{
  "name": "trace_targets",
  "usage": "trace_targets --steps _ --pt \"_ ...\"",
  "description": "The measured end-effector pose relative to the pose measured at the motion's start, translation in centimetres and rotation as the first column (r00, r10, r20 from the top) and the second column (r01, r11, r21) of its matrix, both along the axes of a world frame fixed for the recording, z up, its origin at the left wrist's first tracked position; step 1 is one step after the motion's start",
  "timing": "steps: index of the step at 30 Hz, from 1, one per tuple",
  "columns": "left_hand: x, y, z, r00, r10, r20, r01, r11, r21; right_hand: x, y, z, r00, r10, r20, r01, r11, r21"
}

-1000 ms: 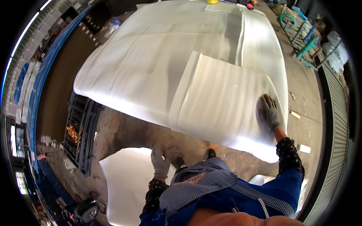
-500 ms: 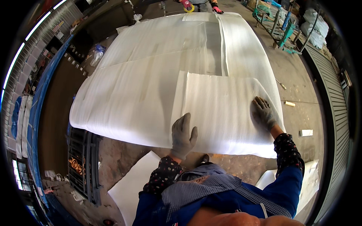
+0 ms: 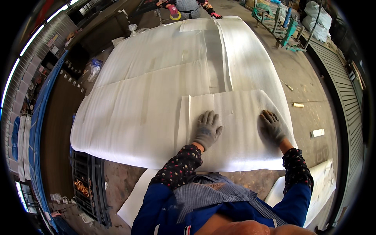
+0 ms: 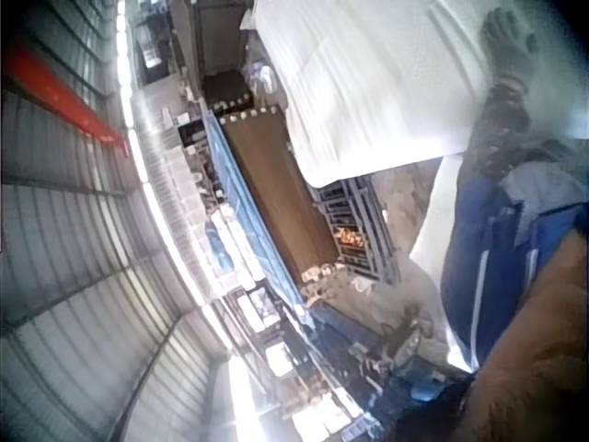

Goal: The person handles large white foam sheets, smoothing them and aligning them with other foam pieces. They use yellow tape to secure the foam layers together, working in a collaborative setting with another person cutting foam nearby.

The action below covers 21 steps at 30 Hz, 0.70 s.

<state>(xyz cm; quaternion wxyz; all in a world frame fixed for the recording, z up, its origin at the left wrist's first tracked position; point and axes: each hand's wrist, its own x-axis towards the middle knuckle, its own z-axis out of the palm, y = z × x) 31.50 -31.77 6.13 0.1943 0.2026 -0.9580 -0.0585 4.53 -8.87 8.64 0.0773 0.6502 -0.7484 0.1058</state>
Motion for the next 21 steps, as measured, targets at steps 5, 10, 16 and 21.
trace_targets --steps 5,10,16,21 --pt "0.2 -0.5 -0.2 0.999 -0.002 -0.053 0.004 1.0 0.03 -0.9 -0.6 -1.6 0.999 -0.021 -0.039 0.02 0.999 -0.042" --pt "-0.3 -0.6 -0.3 0.995 -0.024 -0.096 0.032 0.997 0.076 0.4 -1.0 -3.4 0.969 -0.238 -0.069 0.235 0.971 -0.049" --pt "0.5 -0.7 -0.8 0.998 0.021 -0.065 -0.013 0.993 0.117 2.4 -2.4 -2.0 0.955 -0.293 -0.042 0.295 0.954 0.048" --pt "0.5 -0.8 -0.4 0.996 0.004 -0.092 0.009 0.989 0.149 1.4 -2.1 -2.8 0.949 -0.312 -0.053 0.315 0.945 0.087"
